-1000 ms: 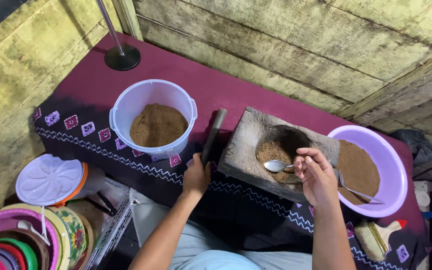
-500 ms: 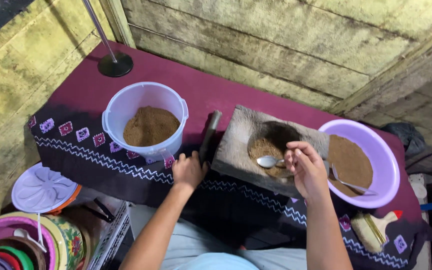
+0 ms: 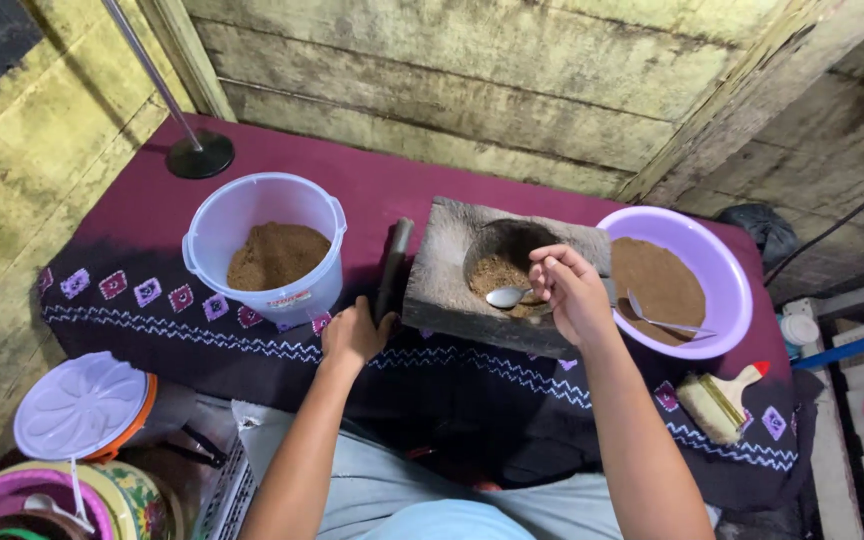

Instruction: Grinding brown powder in a stone mortar with a pestle and transferring it between containers using a spoon and brush

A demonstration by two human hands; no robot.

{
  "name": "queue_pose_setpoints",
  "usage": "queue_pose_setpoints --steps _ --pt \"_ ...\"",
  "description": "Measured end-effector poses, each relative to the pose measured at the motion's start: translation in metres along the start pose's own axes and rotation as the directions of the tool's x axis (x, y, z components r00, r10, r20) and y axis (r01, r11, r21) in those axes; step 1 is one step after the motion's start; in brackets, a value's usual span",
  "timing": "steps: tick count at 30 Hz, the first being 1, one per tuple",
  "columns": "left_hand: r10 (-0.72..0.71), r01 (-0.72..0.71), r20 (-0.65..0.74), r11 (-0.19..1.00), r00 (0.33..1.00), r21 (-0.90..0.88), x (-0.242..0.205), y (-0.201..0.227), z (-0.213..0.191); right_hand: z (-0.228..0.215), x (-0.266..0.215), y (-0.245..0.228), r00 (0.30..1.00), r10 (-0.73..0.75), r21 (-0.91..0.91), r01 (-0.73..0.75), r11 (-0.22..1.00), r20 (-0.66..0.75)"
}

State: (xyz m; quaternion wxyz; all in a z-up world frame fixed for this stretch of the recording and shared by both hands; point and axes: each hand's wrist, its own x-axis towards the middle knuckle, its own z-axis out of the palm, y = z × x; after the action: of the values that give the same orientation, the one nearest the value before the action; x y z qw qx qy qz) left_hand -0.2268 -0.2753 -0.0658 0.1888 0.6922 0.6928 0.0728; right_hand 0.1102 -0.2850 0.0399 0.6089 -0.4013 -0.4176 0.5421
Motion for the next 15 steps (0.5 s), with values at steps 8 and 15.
queue_pose_setpoints --steps 8,15 --pt "0.012 -0.011 0.011 1.0 1.0 -0.011 0.018 -0.001 0.008 0.013 -0.004 -0.014 0.999 -0.019 -0.212 0.012 0.977 -0.035" --pt "0.108 -0.161 -0.338 0.978 0.935 -0.134 0.009 0.073 -0.098 -0.015 0.031 -0.028 0.89 -0.041 -0.854 0.422 -0.306 0.455"
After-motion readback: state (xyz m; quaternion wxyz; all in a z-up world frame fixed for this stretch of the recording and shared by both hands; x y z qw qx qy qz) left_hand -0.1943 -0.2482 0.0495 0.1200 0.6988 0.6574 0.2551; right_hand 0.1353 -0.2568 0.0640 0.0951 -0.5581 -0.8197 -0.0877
